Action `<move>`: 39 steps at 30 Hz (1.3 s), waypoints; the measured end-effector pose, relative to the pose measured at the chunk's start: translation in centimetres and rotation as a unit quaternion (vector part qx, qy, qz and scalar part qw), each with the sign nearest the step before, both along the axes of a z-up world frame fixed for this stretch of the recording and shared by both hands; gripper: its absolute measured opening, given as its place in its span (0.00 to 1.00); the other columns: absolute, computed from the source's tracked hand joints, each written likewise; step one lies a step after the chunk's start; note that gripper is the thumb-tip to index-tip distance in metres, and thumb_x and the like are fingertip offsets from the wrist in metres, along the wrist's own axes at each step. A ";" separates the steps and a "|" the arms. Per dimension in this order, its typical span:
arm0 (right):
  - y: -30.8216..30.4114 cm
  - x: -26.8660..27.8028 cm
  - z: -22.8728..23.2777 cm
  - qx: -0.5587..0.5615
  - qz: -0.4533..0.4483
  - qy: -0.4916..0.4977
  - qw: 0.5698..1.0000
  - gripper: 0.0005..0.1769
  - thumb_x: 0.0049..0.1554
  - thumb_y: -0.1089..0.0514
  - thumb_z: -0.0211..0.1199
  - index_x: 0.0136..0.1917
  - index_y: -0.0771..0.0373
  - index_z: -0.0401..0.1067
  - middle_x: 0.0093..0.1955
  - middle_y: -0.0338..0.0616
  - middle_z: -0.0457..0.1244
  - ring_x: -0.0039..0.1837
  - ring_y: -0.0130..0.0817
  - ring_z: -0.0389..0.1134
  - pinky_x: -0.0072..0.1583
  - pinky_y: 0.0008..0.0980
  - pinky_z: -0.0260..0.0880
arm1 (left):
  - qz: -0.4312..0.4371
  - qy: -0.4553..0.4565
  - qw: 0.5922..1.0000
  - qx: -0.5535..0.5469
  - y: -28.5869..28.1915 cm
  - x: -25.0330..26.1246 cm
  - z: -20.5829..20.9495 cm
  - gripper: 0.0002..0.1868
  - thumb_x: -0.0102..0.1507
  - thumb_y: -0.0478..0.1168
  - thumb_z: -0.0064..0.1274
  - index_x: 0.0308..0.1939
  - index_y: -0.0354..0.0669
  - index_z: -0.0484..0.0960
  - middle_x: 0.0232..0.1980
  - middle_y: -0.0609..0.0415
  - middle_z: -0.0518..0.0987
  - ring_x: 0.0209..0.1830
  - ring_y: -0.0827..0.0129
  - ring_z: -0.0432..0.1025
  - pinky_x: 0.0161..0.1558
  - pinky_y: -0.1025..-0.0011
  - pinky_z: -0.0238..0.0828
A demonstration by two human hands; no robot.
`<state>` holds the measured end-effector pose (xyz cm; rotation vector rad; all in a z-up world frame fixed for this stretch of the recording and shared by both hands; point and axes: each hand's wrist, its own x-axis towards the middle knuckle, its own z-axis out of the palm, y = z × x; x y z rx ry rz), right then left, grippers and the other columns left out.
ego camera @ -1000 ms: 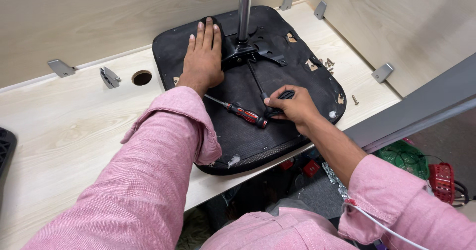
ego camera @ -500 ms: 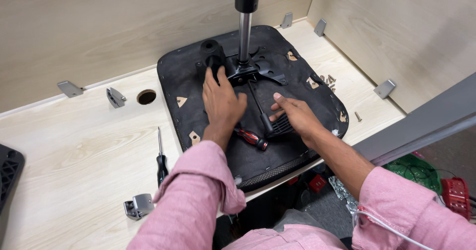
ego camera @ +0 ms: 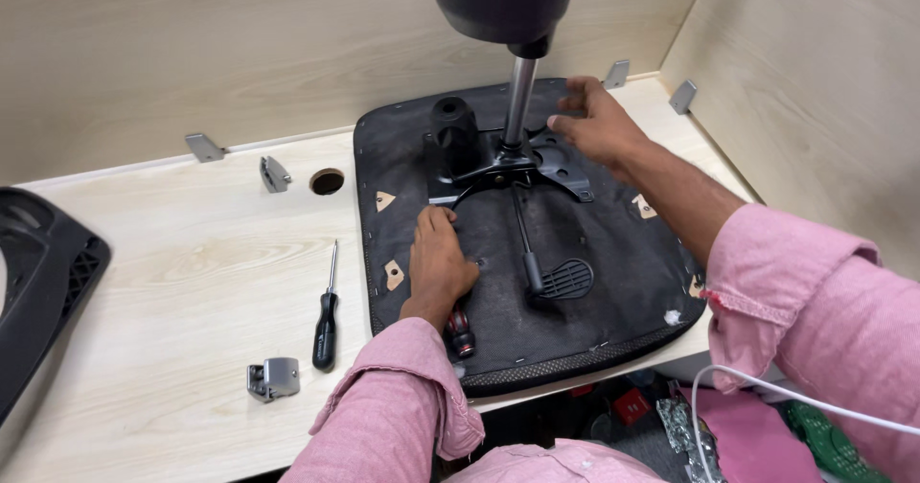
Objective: The person attaches a gas lift cylinder to the underside of an office chair seat using a metal mounting plate. They align the plate, insert screws, and tighten them with a screwdriver to secure the connection.
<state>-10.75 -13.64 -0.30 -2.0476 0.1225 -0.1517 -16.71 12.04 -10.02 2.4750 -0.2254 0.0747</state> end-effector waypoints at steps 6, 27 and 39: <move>0.6 5.0 1.7 -0.039 0.096 -0.090 0.991 0.32 0.64 0.59 0.57 0.77 0.61 0.49 0.74 0.51 0.56 0.75 0.43 0.60 0.71 0.40 0.63 | 0.029 0.041 0.991 0.125 1.2 -0.3 0.4 0.34 0.47 0.34 0.68 0.56 0.50 0.73 0.72 0.49 0.61 0.74 0.56 0.56 0.68 0.59 0.56; 0.5 6.7 1.9 -0.029 0.111 -0.233 0.966 0.27 0.62 0.65 0.70 0.66 0.61 0.56 0.58 0.44 0.65 0.62 0.35 0.72 0.63 0.36 0.78 | -0.065 0.108 0.991 -0.040 -4.8 -1.4 4.2 0.38 0.59 0.40 0.55 0.74 0.39 0.64 0.56 0.35 0.81 0.61 0.46 0.75 0.65 0.56 0.67; 2.9 5.8 2.9 -0.049 0.029 -0.197 0.979 0.31 0.59 0.64 0.71 0.65 0.60 0.51 0.57 0.44 0.63 0.59 0.37 0.73 0.52 0.34 0.78 | -0.031 0.090 0.994 0.047 0.2 -0.5 5.7 0.25 0.68 0.48 0.47 0.70 0.55 0.70 0.55 0.44 0.83 0.59 0.49 0.76 0.62 0.53 0.69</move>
